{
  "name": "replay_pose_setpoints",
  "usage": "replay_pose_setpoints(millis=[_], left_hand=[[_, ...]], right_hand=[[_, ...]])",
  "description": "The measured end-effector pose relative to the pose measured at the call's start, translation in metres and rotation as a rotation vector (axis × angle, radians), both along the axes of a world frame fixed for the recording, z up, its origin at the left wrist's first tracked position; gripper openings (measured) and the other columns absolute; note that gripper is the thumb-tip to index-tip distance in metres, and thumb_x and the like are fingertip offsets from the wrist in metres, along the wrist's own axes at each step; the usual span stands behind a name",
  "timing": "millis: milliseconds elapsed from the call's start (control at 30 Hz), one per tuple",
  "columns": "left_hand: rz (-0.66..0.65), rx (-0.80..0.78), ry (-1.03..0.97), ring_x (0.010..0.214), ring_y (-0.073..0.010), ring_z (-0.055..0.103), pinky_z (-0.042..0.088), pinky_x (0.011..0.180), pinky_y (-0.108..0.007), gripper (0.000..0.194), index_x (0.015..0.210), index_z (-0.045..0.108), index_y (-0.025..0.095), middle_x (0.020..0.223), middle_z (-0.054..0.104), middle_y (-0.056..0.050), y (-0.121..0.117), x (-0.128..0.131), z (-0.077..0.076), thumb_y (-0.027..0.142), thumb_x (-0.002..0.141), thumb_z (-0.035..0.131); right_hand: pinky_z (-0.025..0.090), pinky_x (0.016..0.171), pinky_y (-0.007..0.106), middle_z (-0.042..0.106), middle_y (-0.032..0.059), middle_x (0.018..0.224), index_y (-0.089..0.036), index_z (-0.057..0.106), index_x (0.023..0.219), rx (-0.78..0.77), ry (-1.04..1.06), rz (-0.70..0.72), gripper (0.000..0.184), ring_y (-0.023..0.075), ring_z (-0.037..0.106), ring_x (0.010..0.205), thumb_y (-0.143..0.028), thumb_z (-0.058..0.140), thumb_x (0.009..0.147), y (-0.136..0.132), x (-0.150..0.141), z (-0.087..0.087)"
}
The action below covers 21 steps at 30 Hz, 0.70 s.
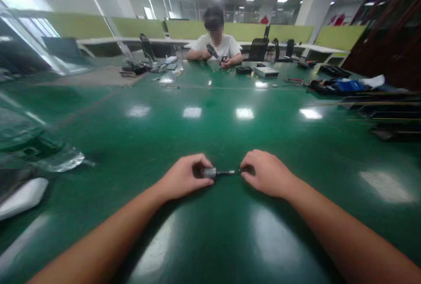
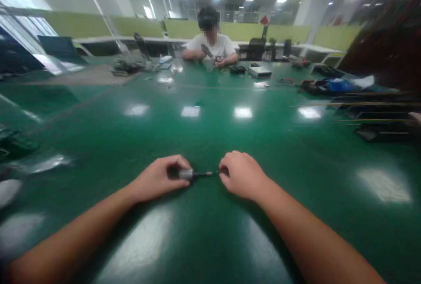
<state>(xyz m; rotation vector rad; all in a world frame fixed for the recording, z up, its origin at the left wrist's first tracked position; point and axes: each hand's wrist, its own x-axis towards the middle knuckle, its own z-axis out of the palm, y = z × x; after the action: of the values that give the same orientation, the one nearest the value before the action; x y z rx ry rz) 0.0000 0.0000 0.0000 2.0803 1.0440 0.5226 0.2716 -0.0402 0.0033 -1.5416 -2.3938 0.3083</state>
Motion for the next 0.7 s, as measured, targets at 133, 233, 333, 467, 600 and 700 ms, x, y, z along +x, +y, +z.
replay_pose_setpoints(millis=[133,233,333,467,600,700], left_hand=[[-0.044,0.007,-0.006,0.085,-0.0227,0.067,0.053,0.08,-0.035,0.03,0.094,0.069,0.014,0.091,0.071,-0.006,0.0,0.0,0.002,0.033,0.074,0.082],[-0.064,-0.028,-0.07,0.088,-0.0212,0.068,0.053,0.084,-0.034,0.02,0.09,0.069,0.015,0.093,0.073,-0.006,0.0,-0.002,0.003,0.035,0.087,0.071],[-0.067,-0.019,-0.056,0.084,-0.0201,0.068,0.053,0.079,-0.032,0.019,0.09,0.067,0.016,0.091,0.072,-0.005,-0.001,-0.002,0.004,0.031,0.082,0.075],[-0.067,0.067,0.069,0.079,-0.0187,0.064,0.05,0.074,-0.029,0.025,0.092,0.067,0.017,0.086,0.068,-0.001,-0.004,0.002,0.007,0.022,0.071,0.079],[-0.044,0.09,0.078,0.077,-0.0188,0.063,0.048,0.073,-0.029,0.021,0.087,0.067,0.017,0.082,0.067,-0.001,-0.004,0.005,0.006,0.023,0.071,0.079],[-0.05,0.109,0.061,0.078,-0.0193,0.062,0.047,0.073,-0.029,0.021,0.085,0.066,0.017,0.083,0.067,-0.002,-0.004,0.006,0.004,0.026,0.072,0.08]], right_hand=[[0.047,0.082,0.034,0.073,0.005,0.094,-0.02,0.074,0.093,-0.031,0.007,-0.033,0.013,0.0219,0.063,0.093,-0.022,0.063,0.085,-0.001,0.004,0.003],[0.047,0.081,0.034,0.072,0.0052,0.093,-0.02,0.074,0.093,-0.04,-0.001,-0.035,0.013,0.0219,0.063,0.091,-0.022,0.064,0.085,-0.002,0.005,0.005],[0.047,0.08,0.035,0.072,0.0052,0.092,-0.02,0.074,0.092,-0.044,0.005,-0.018,0.011,0.0218,0.063,0.09,-0.022,0.065,0.085,-0.002,0.003,0.006],[0.047,0.082,0.034,0.072,0.005,0.093,-0.02,0.074,0.092,-0.052,0.054,0.051,0.011,0.0212,0.062,0.091,-0.022,0.067,0.084,-0.004,-0.001,0.005],[0.047,0.08,0.034,0.071,0.0049,0.091,-0.02,0.074,0.091,-0.053,0.08,0.083,0.01,0.0207,0.062,0.089,-0.02,0.069,0.083,-0.006,-0.002,0.003],[0.047,0.081,0.034,0.071,0.0043,0.09,-0.02,0.074,0.09,-0.041,0.119,0.088,0.008,0.0204,0.061,0.089,-0.021,0.07,0.083,-0.007,-0.005,0.0]])
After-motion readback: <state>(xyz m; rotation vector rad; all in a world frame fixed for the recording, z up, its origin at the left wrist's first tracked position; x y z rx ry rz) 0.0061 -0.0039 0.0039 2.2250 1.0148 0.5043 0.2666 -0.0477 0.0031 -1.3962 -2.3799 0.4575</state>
